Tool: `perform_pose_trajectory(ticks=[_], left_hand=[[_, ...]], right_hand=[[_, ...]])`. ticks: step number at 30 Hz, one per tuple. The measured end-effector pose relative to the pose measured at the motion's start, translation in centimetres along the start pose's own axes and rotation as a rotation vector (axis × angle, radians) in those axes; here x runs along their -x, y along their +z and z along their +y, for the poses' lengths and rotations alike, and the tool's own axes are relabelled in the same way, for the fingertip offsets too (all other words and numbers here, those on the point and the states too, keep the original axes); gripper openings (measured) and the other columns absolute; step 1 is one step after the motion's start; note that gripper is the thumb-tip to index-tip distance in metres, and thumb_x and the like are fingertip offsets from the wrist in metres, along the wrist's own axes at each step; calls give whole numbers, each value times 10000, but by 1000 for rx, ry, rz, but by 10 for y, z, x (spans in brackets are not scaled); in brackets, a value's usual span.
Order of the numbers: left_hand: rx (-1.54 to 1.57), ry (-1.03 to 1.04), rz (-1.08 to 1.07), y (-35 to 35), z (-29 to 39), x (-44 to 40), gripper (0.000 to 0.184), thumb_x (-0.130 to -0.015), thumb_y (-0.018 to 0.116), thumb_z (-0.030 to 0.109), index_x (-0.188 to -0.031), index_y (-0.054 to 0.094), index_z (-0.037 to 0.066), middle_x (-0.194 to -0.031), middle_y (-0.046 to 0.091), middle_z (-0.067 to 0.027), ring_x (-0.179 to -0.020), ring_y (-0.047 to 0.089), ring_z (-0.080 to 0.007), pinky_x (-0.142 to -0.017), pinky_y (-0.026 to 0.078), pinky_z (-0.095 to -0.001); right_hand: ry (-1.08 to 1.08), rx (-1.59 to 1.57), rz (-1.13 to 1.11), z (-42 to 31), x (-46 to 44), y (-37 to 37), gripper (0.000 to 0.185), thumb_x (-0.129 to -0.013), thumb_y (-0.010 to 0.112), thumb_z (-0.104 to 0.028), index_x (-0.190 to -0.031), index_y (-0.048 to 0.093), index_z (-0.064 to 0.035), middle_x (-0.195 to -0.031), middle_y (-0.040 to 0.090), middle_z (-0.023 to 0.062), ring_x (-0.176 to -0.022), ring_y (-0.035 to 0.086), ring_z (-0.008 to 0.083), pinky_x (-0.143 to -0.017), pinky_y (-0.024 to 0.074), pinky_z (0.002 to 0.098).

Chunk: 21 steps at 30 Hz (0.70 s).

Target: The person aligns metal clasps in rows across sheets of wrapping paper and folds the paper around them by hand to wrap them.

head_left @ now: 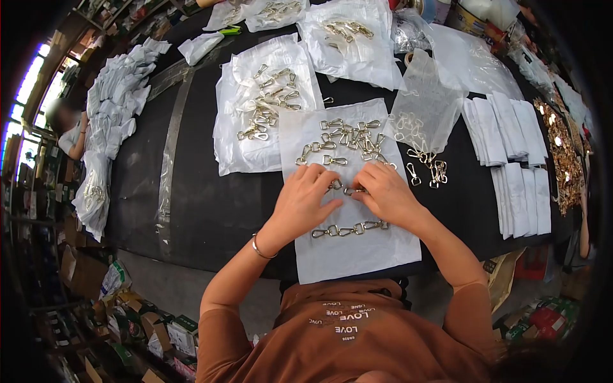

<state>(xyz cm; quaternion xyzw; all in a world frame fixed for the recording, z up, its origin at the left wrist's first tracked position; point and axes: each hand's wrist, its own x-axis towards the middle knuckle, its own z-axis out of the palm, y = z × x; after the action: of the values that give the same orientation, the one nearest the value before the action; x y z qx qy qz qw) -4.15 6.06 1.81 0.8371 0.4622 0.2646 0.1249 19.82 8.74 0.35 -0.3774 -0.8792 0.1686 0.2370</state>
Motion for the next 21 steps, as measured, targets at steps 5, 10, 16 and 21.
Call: perform_pose_trajectory(ticks=[5, 10, 16, 21], left_hand=[[33, 15, 20, 19, 10, -4, 200, -852, 782, 114, -1033, 701, 83, -985, 593, -50, -901, 556, -237, -797, 483, -329], [62, 9, 8, 24, 11, 3, 214, -863, 781, 131, -1055, 702, 83, -987, 594, -57, -890, 554, -240, -799, 486, -340], [117, -45, -52, 15, 7, 9, 204, -875, 765, 150, -1044, 669, 86, -969, 572, -61, -867, 558, -263, -803, 491, -378], [71, -152, 8, 14, -10, -25, 186, -877, 750, 127, -1039, 671, 81, -961, 574, -70, -871, 568, -275, -804, 496, -381]], right_hand=[[127, 107, 108, 13, 3, -16, 120, -916, 714, -186, -956, 638, -102, -963, 596, 43, -897, 586, 241, -872, 445, 370], [233, 237, 162, 29, 12, -19, 106, -910, 714, -160, -956, 656, -83, -971, 611, 31, -853, 586, 242, -875, 440, 375], [137, 79, -8, 4, 14, -26, 101, -914, 716, -156, -954, 661, -82, -970, 606, 27, -825, 587, 238, -866, 443, 387], [178, 98, 150, 21, -24, -13, 101, -910, 721, -155, -954, 661, -85, -965, 599, 24, -816, 586, 232, -861, 447, 375]])
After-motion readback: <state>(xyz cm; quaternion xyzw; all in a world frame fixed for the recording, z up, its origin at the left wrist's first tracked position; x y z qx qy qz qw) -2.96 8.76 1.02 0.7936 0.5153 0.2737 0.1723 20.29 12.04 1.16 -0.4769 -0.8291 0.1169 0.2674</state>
